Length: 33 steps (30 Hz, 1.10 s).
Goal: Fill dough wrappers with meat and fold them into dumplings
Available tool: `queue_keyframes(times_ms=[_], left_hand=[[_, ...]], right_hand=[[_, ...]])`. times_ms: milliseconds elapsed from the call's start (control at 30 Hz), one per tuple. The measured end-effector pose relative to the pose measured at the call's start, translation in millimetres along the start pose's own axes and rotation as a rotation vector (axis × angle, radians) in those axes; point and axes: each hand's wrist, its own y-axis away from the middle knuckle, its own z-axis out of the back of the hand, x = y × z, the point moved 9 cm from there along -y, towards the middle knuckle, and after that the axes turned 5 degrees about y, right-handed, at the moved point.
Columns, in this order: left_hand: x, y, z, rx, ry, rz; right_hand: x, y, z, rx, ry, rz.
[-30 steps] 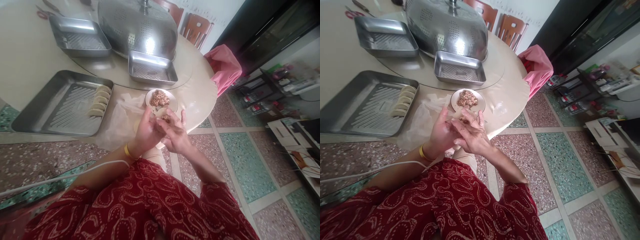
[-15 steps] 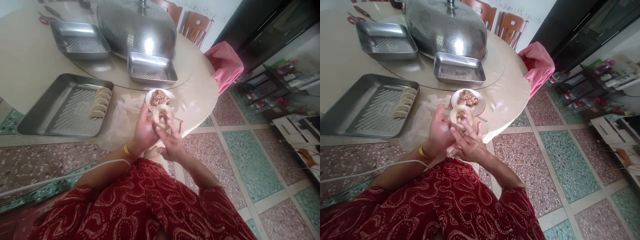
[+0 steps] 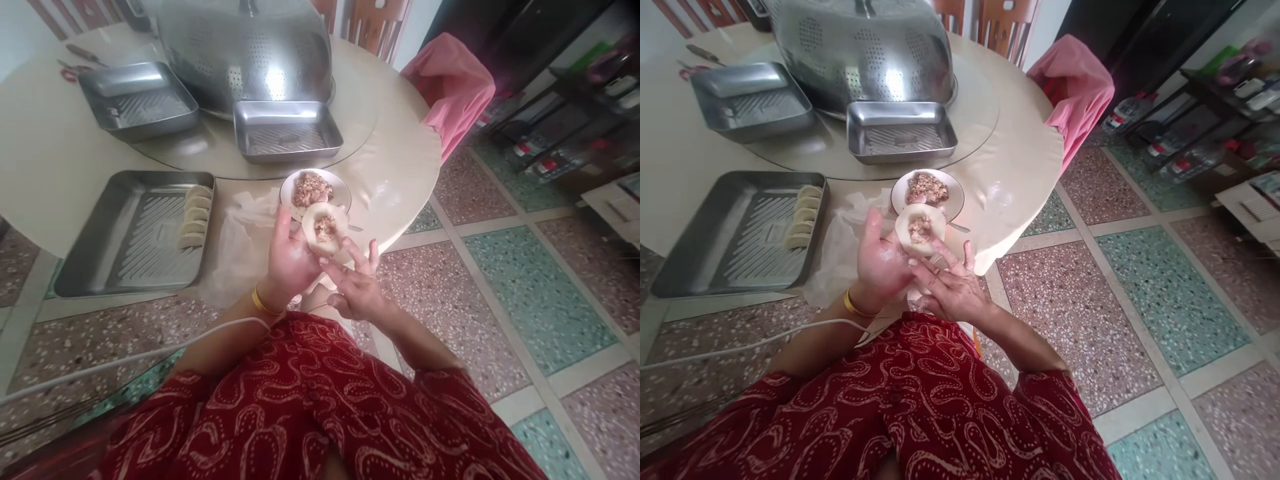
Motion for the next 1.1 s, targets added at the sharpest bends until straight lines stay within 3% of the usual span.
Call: queue_keyframes(times_ms=[100,167,333,400,533,733,900,1000,1100], left_hand=[[1.8,-2.0,1.2,-0.016,-0.022,-0.002],[-0.1,-3.0,1.3,-0.015,-0.05,-0.023],[-7.0,-4.7,-2.0,-0.007,-0.132,-0.059],[-6.5,-6.0,-3.5,-0.013,-0.145,-0.066],[3.4,-8.8,-8.7,0.036,-0.127,-0.061],[19.4,-10.0,-6.2,0.038,-0.153,-0.047],[11.0,-10.2,-8.2,0.022,-0.094,-0.12],[9.0,-8.7,-9.5,-0.014,-0.04,-0.057],[10.5,-5.3,-12.9,-0.021,-0.013,0.007]], right_hand=[[-3.1,-2.9,15.0,-0.078,-0.1,-0.052],[-5.2,-5.1,20.2,-0.084,-0.299,-0.107],[-7.0,1.8,1.1,-0.024,-1.398,-0.456],[-3.0,7.0,-10.3,-0.039,-1.695,-0.62],[-1.2,11.0,-23.2,-0.084,-1.855,-0.82],[-2.1,-2.8,-21.4,-0.036,-1.834,-0.699],[0.5,6.4,-16.3,-0.015,-1.636,-0.606],[-5.5,20.2,1.0,-0.096,-1.187,-0.456],[-18.8,31.8,28.0,-0.279,-0.439,-0.333]])
